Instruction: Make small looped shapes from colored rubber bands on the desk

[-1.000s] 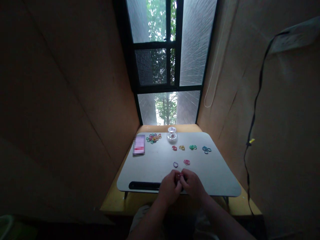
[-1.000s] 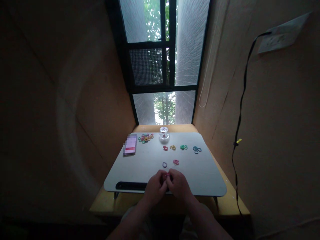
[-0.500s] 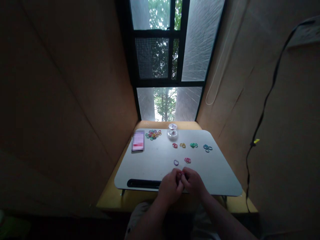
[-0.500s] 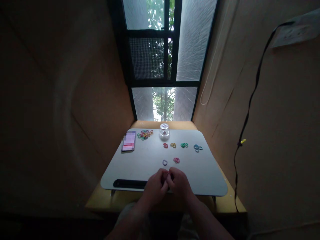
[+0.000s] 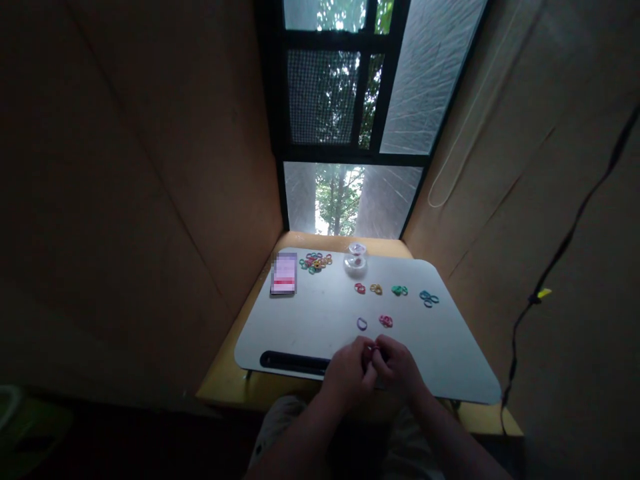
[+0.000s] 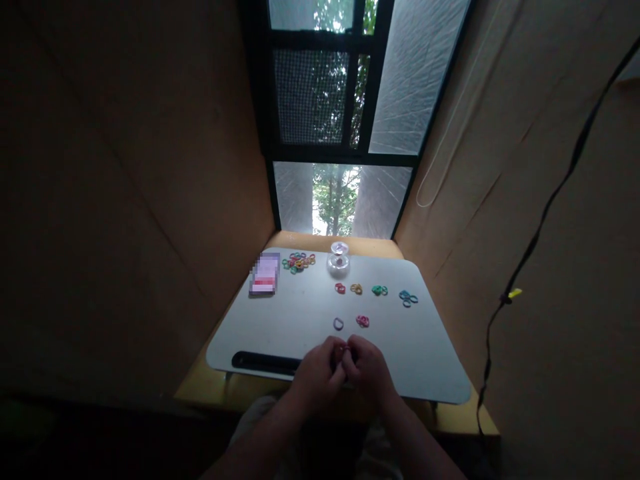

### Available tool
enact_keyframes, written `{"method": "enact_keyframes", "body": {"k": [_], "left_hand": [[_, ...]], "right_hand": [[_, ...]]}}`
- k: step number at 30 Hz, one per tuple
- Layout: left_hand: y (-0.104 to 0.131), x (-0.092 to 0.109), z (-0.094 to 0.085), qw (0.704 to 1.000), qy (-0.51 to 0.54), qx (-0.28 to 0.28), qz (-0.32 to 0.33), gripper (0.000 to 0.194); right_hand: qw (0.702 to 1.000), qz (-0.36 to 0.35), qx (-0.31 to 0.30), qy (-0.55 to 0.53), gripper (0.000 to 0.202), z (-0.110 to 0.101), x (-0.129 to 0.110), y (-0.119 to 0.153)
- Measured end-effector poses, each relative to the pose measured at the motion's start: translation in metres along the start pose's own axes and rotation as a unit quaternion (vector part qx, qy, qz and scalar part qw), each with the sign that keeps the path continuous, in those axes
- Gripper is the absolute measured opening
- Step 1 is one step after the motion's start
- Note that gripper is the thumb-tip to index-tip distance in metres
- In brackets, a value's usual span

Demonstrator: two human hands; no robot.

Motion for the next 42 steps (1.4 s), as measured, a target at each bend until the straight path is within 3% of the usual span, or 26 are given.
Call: {"method": "enact_keyframes", "body": {"k": [20, 42], "left_hand": [[0.0, 0.008, 0.007, 0.999, -0.029, 0.028, -0.01, 0.014], [0.003, 0.009, 0.008, 0.999, -0.033, 0.031, -0.012, 0.015]], "right_hand": [[1.0, 0.003, 0.002, -0.028, 0.016, -0.013, -0.013, 0.007], [1.0, -0.006, 0.021, -0.01, 0.017, -0.008, -0.007, 0.007]]}}
Point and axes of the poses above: each hand's wrist, its own y-axis away from the middle knuckle, its own z-axis out of the palm, x = y × z, the point moved 3 cm from there along -y, towards the middle knuckle, and after that the axes turned 11 degrees about z, right-handed, at the moved point
